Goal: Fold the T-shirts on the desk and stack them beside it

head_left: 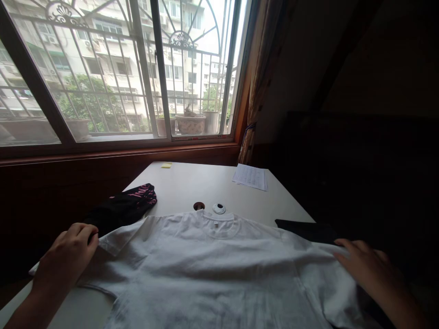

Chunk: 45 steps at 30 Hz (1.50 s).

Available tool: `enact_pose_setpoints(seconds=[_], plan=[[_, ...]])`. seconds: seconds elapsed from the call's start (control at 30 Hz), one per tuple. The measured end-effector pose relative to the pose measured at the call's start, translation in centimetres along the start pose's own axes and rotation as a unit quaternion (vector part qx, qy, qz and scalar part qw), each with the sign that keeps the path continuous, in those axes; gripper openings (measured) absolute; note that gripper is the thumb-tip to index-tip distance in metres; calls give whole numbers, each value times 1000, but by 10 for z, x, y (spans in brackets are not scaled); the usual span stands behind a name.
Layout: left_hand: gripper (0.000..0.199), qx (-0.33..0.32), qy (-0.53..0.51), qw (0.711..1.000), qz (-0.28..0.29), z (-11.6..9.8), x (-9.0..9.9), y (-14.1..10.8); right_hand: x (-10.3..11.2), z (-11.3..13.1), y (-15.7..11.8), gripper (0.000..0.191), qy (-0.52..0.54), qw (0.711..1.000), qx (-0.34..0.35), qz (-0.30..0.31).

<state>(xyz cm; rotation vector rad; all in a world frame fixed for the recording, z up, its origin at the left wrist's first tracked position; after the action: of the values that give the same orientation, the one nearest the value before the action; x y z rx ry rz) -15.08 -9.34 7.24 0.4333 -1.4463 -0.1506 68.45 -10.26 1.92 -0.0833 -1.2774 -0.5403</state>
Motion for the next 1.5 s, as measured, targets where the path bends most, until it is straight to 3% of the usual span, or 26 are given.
enact_pose_setpoints(seconds=[0.1, 0.17, 0.27, 0.33, 0.43, 0.6, 1.0, 1.3, 1.4, 1.5], plan=[[30, -108, -5, 993, -48, -54, 10, 2, -4, 70, -17, 43, -69, 988, 134, -40], [29, -189, -52, 980, -9, -97, 2, 1, -17, 120, -30, 39, -62, 977, 202, -22], [32, -282, -110, 951, 64, -160, -26, -9, -54, 191, -52, 38, 28, 961, 262, 80], [38, -325, -128, 933, 83, -196, -49, -16, -80, 229, -66, 41, 68, 947, 284, 133], [50, -353, -105, 927, 76, -229, -83, -18, -110, 264, -79, 48, 74, 946, 280, 149], [59, -273, -73, 955, 84, -232, -111, 10, -137, 277, -72, 59, 58, 957, 249, 139], [66, -224, -13, 965, 137, -222, -135, 48, -159, 278, -39, 67, 15, 954, 229, 192], [64, -199, 5, 972, 128, -230, -133, 59, -162, 279, -29, 68, 16, 955, 221, 198], [56, -203, 8, 974, 100, -244, -123, 54, -162, 279, -30, 68, 16, 955, 221, 195], [52, -249, -19, 965, 79, -270, -114, 46, -161, 279, -31, 68, 15, 956, 222, 191]])
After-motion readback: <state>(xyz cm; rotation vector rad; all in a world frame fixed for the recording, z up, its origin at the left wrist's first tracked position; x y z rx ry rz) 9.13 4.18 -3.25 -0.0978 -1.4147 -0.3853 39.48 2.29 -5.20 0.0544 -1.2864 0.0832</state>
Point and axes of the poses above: each hand's wrist, its own y-axis towards the middle knuckle, its own x-axis out of the back of the hand, z = x × y, the point moved 7 cm from there along y, towards the middle knuckle, and after that the axes turned 10 degrees about y, right-handed, at the moved point
